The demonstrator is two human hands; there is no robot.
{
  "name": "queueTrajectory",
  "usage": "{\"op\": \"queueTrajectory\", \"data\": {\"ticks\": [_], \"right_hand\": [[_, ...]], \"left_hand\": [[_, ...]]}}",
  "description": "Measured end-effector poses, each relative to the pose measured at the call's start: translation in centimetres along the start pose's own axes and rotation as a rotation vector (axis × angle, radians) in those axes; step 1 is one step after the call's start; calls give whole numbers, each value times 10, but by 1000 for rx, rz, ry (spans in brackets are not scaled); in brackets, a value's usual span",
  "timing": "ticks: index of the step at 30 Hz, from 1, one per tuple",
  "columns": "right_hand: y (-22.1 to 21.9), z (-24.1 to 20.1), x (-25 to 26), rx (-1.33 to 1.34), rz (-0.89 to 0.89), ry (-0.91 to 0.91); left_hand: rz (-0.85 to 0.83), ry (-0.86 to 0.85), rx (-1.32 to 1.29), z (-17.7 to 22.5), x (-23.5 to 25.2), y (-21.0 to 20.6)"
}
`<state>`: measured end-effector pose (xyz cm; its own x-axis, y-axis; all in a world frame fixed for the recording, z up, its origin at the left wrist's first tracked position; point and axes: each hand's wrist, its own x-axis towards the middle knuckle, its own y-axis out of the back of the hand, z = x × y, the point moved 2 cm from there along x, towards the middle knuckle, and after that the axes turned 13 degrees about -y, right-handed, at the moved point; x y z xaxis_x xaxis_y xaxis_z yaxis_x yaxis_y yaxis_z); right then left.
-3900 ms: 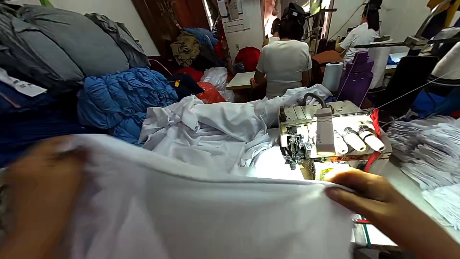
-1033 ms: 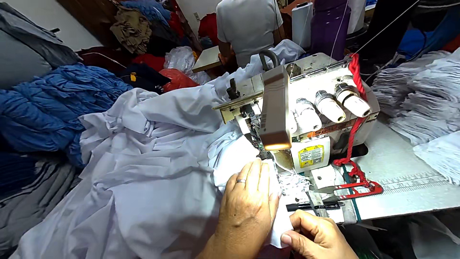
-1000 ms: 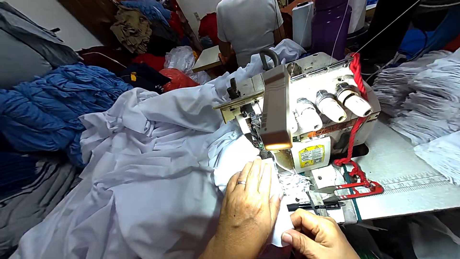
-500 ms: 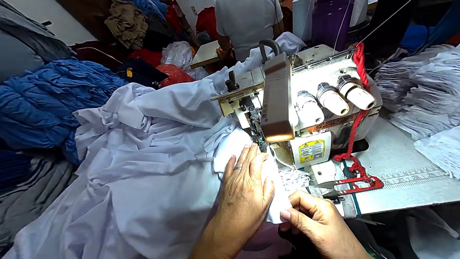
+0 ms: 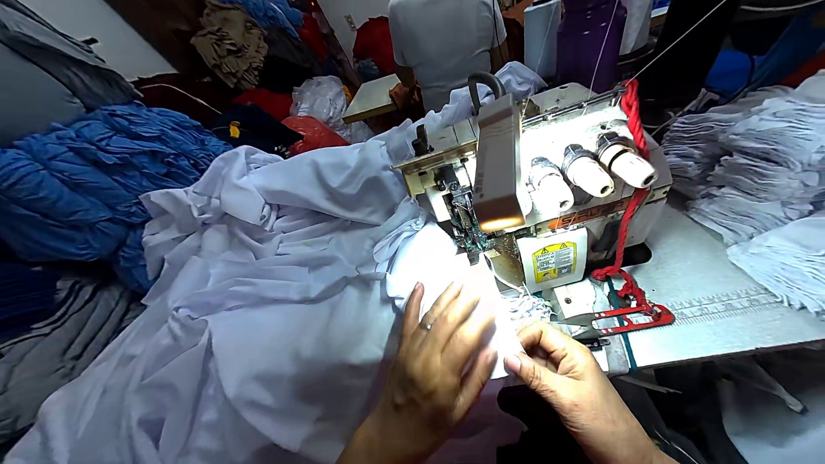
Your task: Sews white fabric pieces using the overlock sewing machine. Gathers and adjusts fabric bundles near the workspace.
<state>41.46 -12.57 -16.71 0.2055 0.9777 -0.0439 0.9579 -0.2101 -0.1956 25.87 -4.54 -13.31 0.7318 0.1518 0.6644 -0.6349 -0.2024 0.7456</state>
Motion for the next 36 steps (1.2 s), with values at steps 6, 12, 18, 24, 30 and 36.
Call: {"op": "queueTrajectory", "data": {"ticks": [6, 12, 18, 24, 30, 36], "right_hand": [[-8, 4, -11, 160, -66, -70], [-6, -4, -25, -63, -58, -4], [-5, 6, -20, -224, 34, 202], [-2, 4, -23, -266, 40, 261], [1, 2, -21, -286, 8, 258], [2, -6, -19, -64, -132, 140]], "left_hand": [[90, -66, 34, 17, -26, -7], [166, -59, 55, 21, -29, -9], [201, -9, 3, 25, -19, -12], [222, -83, 0, 30, -17, -9], [197, -176, 25, 25, -21, -6], [201, -138, 8, 26, -28, -9]]}}
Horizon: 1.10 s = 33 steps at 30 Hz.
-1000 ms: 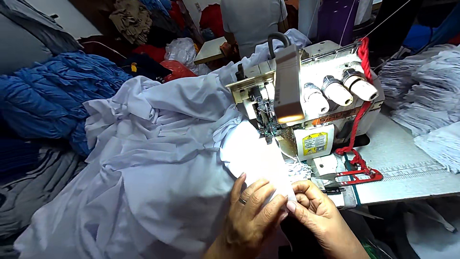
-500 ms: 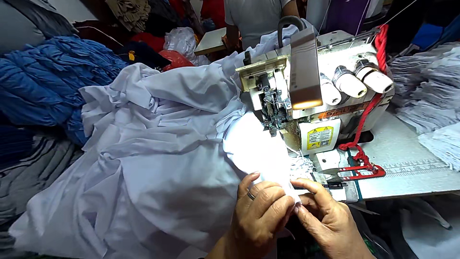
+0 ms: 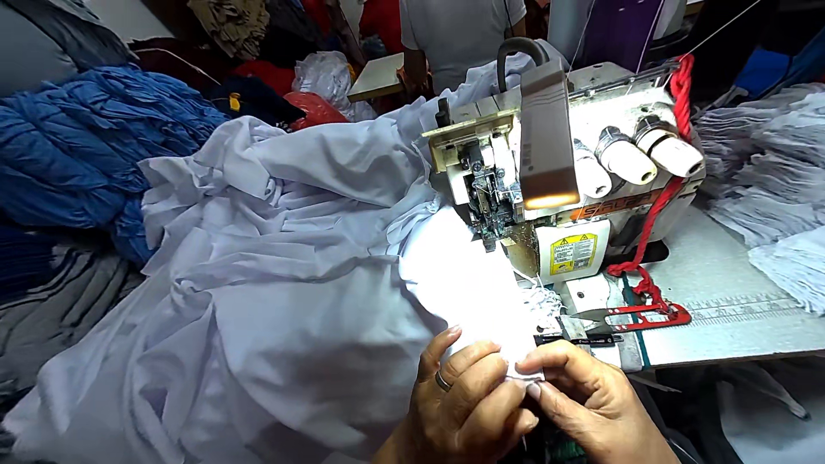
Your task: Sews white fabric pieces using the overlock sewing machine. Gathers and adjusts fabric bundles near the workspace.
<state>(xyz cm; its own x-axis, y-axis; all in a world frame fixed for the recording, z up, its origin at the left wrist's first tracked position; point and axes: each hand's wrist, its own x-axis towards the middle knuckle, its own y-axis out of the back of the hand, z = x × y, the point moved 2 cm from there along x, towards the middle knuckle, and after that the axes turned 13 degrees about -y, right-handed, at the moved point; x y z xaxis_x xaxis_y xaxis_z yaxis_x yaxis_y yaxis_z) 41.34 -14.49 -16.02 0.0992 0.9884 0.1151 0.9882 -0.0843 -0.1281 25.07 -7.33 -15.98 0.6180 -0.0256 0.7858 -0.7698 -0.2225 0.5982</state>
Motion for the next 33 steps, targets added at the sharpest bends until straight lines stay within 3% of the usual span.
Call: {"op": "queueTrajectory", "data": {"ticks": [3, 9, 14, 21, 28, 33], "right_hand": [[1, -8, 2, 11, -18, 17], [6, -8, 10, -91, -10, 33], [9, 0, 44, -211, 119, 103], [11, -11, 80, -589, 342, 189], [14, -8, 69, -678, 377, 292], [12, 1, 49, -804, 379, 506]], "left_hand": [[-4, 100, 67, -5, -12, -9], [-1, 105, 61, -16, -6, 9], [-26, 89, 93, -35, 3, 9], [-191, 243, 126, -69, 31, 3], [-307, 299, 123, -111, 55, -9], [-373, 386, 261, -134, 62, -16]]}}
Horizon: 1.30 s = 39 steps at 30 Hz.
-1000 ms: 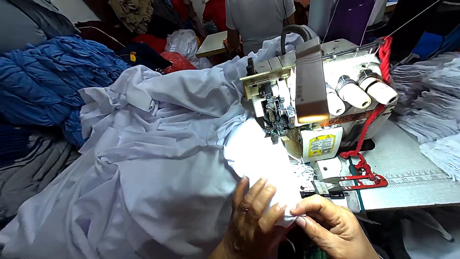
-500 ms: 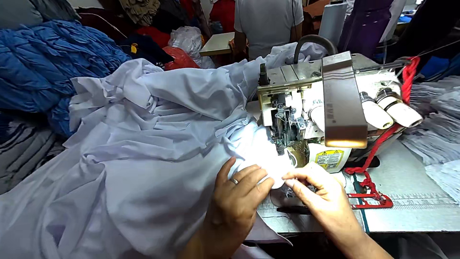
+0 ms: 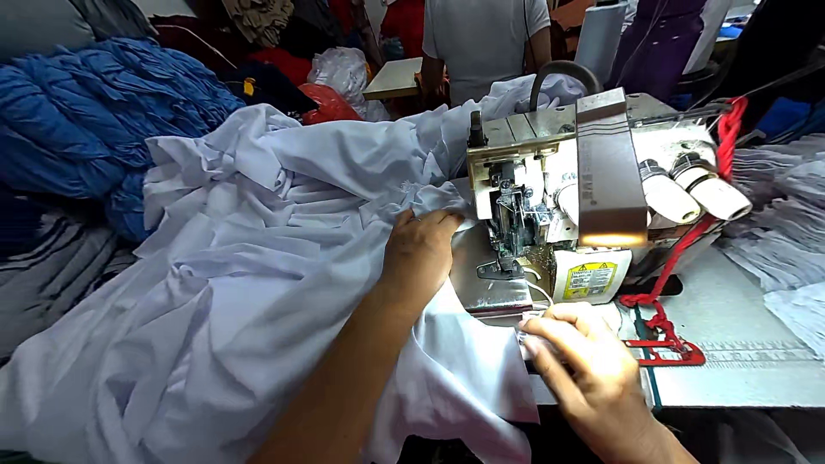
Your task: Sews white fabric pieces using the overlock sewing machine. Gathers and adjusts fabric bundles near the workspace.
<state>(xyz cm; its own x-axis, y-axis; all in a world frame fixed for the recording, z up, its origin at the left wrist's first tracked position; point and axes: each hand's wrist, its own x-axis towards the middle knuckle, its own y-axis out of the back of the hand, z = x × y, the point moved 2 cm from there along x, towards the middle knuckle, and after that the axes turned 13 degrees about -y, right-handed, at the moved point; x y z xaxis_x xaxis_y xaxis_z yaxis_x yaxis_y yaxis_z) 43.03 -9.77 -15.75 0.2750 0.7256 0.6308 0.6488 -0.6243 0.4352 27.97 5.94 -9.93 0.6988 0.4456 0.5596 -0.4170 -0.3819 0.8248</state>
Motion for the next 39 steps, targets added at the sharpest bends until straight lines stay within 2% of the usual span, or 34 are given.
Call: {"op": "queueTrajectory", "data": {"ticks": [4, 9, 12, 14, 18, 20, 23, 31, 39], "right_hand": [[-17, -15, -12, -203, 38, 194], [-39, -19, -5, -348, -17, 152], [-41, -18, -2, -373, -2, 131], [-40, -20, 0, -386, 4, 131], [-37, -20, 4, -372, 13, 124], [-37, -19, 6, -360, 18, 126], [-36, -17, 3, -324, 15, 132], [-5, 9, -16, -164, 122, 29], [-7, 5, -2, -264, 50, 27]], "left_hand": [[-31, 12, 101, 1, 7, -3], [-29, 20, 86, -6, 6, -7], [8, 8, -11, -6, -1, 0], [55, -7, -95, 6, -14, 21], [191, -4, -79, 46, -64, 57], [198, 17, -48, 63, -88, 45], [143, 20, 17, 67, -105, 19], [69, 1, -93, 44, -56, 7], [-49, 27, -154, 32, -36, 7]]}}
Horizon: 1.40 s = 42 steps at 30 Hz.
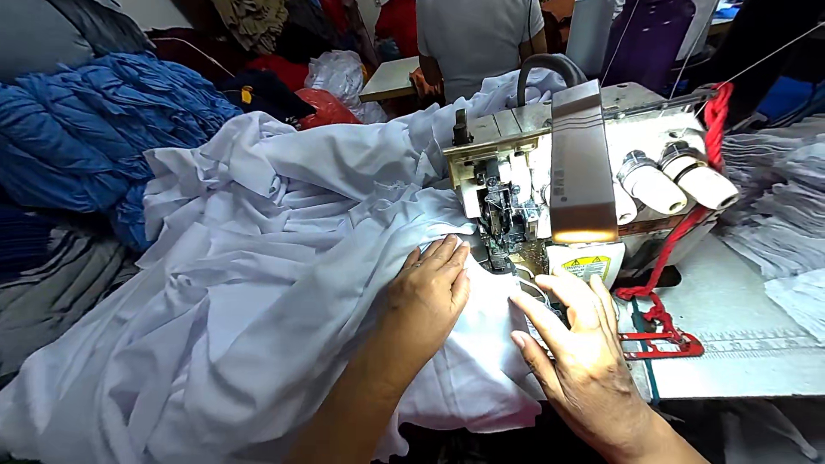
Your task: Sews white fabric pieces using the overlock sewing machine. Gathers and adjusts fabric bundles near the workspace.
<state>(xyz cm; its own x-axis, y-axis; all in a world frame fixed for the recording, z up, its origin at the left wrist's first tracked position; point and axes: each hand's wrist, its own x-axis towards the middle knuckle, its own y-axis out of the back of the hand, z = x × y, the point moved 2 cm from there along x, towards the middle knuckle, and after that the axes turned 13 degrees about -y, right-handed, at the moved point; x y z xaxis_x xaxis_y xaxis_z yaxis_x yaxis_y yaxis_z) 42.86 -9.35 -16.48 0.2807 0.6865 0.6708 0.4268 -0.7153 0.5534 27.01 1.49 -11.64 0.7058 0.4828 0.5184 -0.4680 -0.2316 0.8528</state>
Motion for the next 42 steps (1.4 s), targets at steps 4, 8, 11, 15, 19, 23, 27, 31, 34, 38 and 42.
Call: {"op": "queueTrajectory", "data": {"ticks": [4, 8, 11, 15, 19, 23, 27, 31, 34, 38, 42], "right_hand": [[-1, -6, 14, -76, -10, -21], [-2, -13, 23, -122, 8, -53], [-3, -15, 27, -157, 1, -56], [-3, -14, 25, -119, -4, -54], [13, -6, 20, 106, -20, -110], [34, 9, 11, 302, -28, -118], [38, 10, 1, 488, -158, -137], [22, 5, -14, 587, -311, -149], [11, -2, -28, 746, -603, -371], [0, -17, -44, 1276, -1173, -904], [0, -28, -44, 1741, -1143, -1156]], "left_hand": [[8, -12, 41, -3, 8, 1], [4, 1, 63, -4, 14, 4], [0, 21, 102, -4, 16, 3], [20, 20, 124, -5, 14, 1], [211, -174, 76, 7, -12, 9], [189, -433, 60, 40, -52, 4], [98, -544, 206, 51, -72, -17], [170, -582, 146, 47, -79, -9], [247, -557, -9, 45, -88, 11], [300, -506, -122, 43, -96, 29], [313, -510, -130, 43, -95, 28]]}}
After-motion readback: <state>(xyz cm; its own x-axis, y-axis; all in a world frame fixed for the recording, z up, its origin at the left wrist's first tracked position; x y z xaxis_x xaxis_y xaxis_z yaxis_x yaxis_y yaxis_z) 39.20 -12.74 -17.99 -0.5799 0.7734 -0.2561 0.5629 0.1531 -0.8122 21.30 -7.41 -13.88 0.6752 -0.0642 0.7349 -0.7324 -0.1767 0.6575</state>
